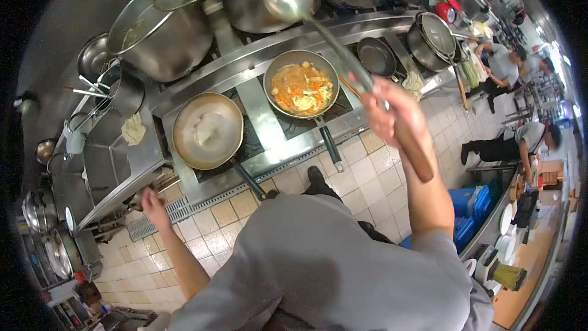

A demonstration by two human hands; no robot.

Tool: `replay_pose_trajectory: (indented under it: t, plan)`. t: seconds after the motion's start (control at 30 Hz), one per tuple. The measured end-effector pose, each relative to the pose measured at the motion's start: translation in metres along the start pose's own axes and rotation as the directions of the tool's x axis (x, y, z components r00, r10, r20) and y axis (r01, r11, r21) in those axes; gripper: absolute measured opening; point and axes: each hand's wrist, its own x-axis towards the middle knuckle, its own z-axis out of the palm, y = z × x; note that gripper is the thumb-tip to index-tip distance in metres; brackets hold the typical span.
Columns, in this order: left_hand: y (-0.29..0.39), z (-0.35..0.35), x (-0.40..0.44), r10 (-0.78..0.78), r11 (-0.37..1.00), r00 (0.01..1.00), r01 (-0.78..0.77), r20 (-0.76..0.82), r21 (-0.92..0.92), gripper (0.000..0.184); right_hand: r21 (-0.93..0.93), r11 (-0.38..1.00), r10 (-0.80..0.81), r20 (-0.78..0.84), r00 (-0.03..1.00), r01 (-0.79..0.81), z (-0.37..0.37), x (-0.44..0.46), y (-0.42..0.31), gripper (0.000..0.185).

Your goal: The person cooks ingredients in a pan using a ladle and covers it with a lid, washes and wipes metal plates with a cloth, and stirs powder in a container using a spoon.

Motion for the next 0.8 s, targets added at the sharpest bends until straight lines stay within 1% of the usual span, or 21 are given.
replay_pose_trajectory:
  t: [0.07, 0.1, 0.13, 0.17, 0.2, 0.23, 0.27, 0.3, 0.33, 0.37, 0.4, 0.47, 0.5, 0.57, 0.6, 0.63, 0.67, 0.7, 0.73, 0.77, 0.8]
  plan:
    - [0.078, 0.046, 0.032, 0.159, 0.987, 0.985, -0.16, 0.065, 0.013, 0.027, -0.177, 0.982, 0.025, -0.245, 0.969, -0.07, -0.042, -0.031, 0.023, 0.053]
    - [0.119, 0.072, 0.047, 0.281, 0.946, 0.954, -0.293, 0.103, 0.138, 0.03, -0.119, 0.987, 0.068, -0.305, 0.95, -0.108, -0.059, -0.041, 0.035, 0.053]
    - [0.147, 0.099, 0.072, 0.273, 0.954, 0.952, -0.286, 0.14, 0.087, 0.035, -0.061, 0.988, 0.113, -0.357, 0.927, -0.144, -0.078, -0.049, 0.046, 0.053]
    - [0.191, 0.132, 0.086, 0.451, 0.848, 0.868, -0.489, 0.207, 0.204, 0.039, 0.158, 0.979, 0.171, -0.316, 0.933, -0.126, -0.107, -0.055, 0.066, 0.054]
    - [0.231, 0.164, 0.102, 0.45, 0.853, 0.85, -0.5, 0.276, 0.149, 0.04, 0.367, 0.923, 0.22, -0.262, 0.94, -0.114, -0.134, -0.059, 0.082, 0.055]
    - [0.265, 0.198, 0.122, 0.564, 0.76, 0.753, -0.634, 0.338, 0.144, 0.042, 0.444, 0.887, 0.261, -0.251, 0.932, -0.129, -0.143, -0.061, 0.093, 0.055]
    - [0.295, 0.232, 0.144, 0.594, 0.741, 0.721, -0.663, 0.356, 0.108, 0.043, 0.517, 0.844, 0.3, -0.235, 0.924, -0.143, -0.146, -0.059, 0.101, 0.054]
    - [0.334, 0.266, 0.158, 0.651, 0.651, 0.657, -0.741, 0.38, 0.165, 0.045, 0.526, 0.837, 0.307, -0.222, 0.925, -0.151, -0.149, -0.056, 0.102, 0.054]
    - [0.362, 0.301, 0.177, 0.683, 0.59, 0.623, -0.778, 0.381, 0.216, 0.05, 0.328, 0.922, 0.295, -0.254, 0.921, -0.205, -0.15, -0.055, 0.101, 0.051]
    - [0.394, 0.329, 0.194, 0.742, 0.378, 0.51, -0.854, 0.435, 0.357, 0.052, 0.114, 0.961, 0.274, -0.282, 0.92, -0.251, -0.152, -0.055, 0.098, 0.049]
    - [0.416, 0.359, 0.212, 0.768, 0.135, 0.389, -0.875, 0.509, 0.464, 0.056, 0.13, 0.959, 0.28, -0.273, 0.92, -0.253, -0.155, -0.056, 0.096, 0.049]
    - [0.428, 0.411, 0.283, 0.752, 0.047, 0.4, -0.825, 0.525, 0.563, 0.06, -0.338, 0.882, 0.224, -0.313, 0.923, -0.328, -0.161, -0.055, 0.085, 0.055]
    - [0.432, 0.428, 0.311, 0.748, 0.036, 0.402, -0.819, 0.528, 0.573, 0.06, -0.365, 0.877, 0.21, -0.293, 0.933, -0.312, -0.165, -0.056, 0.077, 0.058]
    - [0.435, 0.451, 0.344, 0.525, 0.035, 0.579, -0.747, 0.624, 0.664, 0.062, -0.443, 0.833, 0.208, -0.303, 0.93, -0.331, -0.175, -0.06, 0.067, 0.06]
    - [0.433, 0.456, 0.351, 0.52, 0.024, 0.582, -0.741, 0.625, 0.671, 0.062, -0.53, 0.776, 0.188, -0.321, 0.928, -0.341, -0.18, -0.06, 0.058, 0.061]
    - [0.431, 0.463, 0.353, 0.423, 0.052, 0.659, -0.703, 0.622, 0.709, 0.062, -0.637, 0.702, 0.148, -0.307, 0.94, -0.318, -0.183, -0.061, 0.046, 0.062]
    - [0.431, 0.47, 0.357, 0.326, 0.077, 0.725, -0.661, 0.608, 0.747, 0.062, -0.632, 0.707, 0.151, -0.302, 0.941, -0.317, -0.189, -0.06, 0.04, 0.062]
    - [0.432, 0.474, 0.36, 0.321, 0.071, 0.725, -0.66, 0.61, 0.748, 0.062, -0.75, 0.584, 0.103, -0.31, 0.945, -0.31, -0.193, -0.061, 0.036, 0.062]
    - [0.431, 0.476, 0.364, 0.298, 0.144, 0.763, -0.629, 0.573, 0.764, 0.061, -0.846, 0.439, 0.055, -0.309, 0.949, -0.301, -0.198, -0.063, 0.034, 0.063]
    - [0.431, 0.478, 0.363, 0.272, 0.217, 0.8, -0.592, 0.535, 0.776, 0.061, -0.846, 0.44, 0.059, -0.308, 0.95, -0.302, -0.208, -0.066, 0.04, 0.063]
    - [0.434, 0.482, 0.363, 0.271, 0.216, 0.801, -0.591, 0.534, 0.777, 0.061, -0.914, 0.362, -0.045, -0.214, 0.976, -0.184, -0.223, -0.068, 0.052, 0.064]
